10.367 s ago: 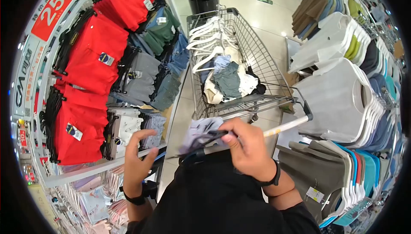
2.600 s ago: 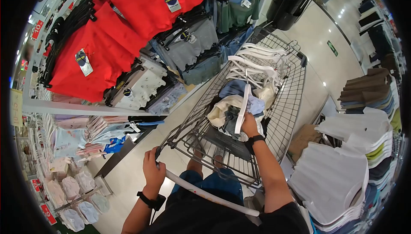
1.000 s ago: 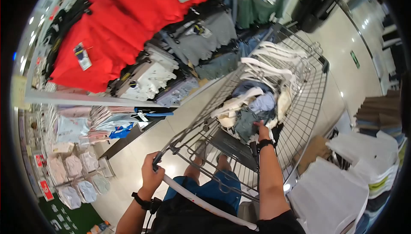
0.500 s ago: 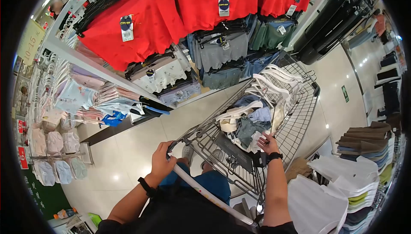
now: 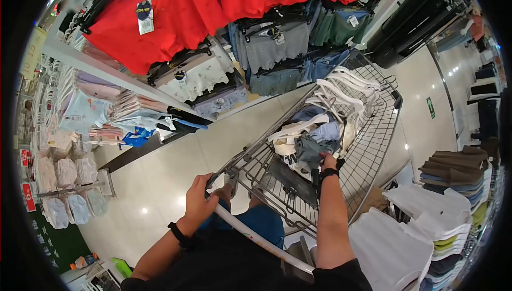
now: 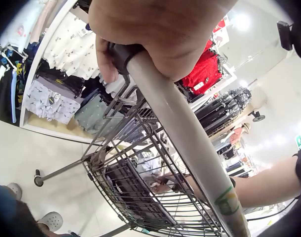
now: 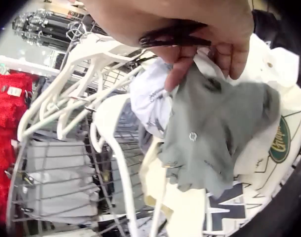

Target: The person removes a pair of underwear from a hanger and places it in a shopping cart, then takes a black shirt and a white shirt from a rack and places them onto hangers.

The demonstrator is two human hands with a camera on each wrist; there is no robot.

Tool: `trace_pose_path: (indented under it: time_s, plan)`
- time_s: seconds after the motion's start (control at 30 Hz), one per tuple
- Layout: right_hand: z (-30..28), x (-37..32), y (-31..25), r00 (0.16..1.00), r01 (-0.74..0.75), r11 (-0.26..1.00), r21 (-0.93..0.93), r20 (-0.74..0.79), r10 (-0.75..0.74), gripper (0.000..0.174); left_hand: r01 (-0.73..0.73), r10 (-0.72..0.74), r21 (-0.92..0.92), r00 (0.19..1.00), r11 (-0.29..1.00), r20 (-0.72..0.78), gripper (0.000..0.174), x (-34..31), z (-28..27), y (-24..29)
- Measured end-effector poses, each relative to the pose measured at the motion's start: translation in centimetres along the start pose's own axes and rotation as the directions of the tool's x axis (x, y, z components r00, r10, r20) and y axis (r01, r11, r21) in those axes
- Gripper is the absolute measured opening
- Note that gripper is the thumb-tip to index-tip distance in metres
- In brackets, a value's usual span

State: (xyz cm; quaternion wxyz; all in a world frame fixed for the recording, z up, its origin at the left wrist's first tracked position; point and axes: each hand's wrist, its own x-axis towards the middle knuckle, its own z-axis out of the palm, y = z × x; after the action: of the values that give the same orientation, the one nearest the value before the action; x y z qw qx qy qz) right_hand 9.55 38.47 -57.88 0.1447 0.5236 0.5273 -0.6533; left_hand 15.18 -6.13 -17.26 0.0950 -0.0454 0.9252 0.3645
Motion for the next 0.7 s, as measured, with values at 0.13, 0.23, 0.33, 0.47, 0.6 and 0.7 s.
trace_pose_path:
  time_s: [0.13, 0.23, 0.33, 0.47, 0.6, 0.7]
  plan:
    - [-4.5, -7.8, -4.5, 0.959, 0.154, 0.982, 0.106, 0.224, -0.174, 0.026, -0.013, 0.013, -0.030, 1.000, 0.999, 0.009, 0.047, -0.5, 0.0, 0.2]
    - [-5.3, -16.8, -9.2, 0.952, -0.198, 0.787, 0.584, 0.305, 0.014, 0.021, -0.050, 0.050, -0.006, 0.999, 0.999, -0.004, 0.048, -0.6, 0.4, -0.5]
    - [-7.1, -23.6, -11.9, 0.917, -0.111, 0.819, 0.563, 0.377, -0.135, 0.026, -0.068, 0.068, 0.049, 0.998, 0.996, 0.003, 0.049, -0.7, 0.4, -0.8]
    - [-4.9, -37.9, -17.9, 0.900, 0.061, 0.854, 0.516, 0.342, -0.271, 0.035, -0.164, 0.151, 0.192, 0.985, 0.968, 0.080, 0.051, -0.4, 0.1, -0.4]
    - [-5.8, -44.8, -19.8, 0.775, 0.236, 0.846, 0.478, 0.433, -0.461, 0.042, -0.349, 0.340, 0.025, 0.925, 0.937, 0.172, 0.061, 1.3, -1.0, 2.9]
    - [-5.9, -48.1, -21.2, 0.679, 0.222, 0.854, 0.471, 0.554, -0.482, 0.043, -0.486, 0.494, -0.110, 0.809, 0.867, 0.318, 0.076, 3.1, -2.7, 8.5]
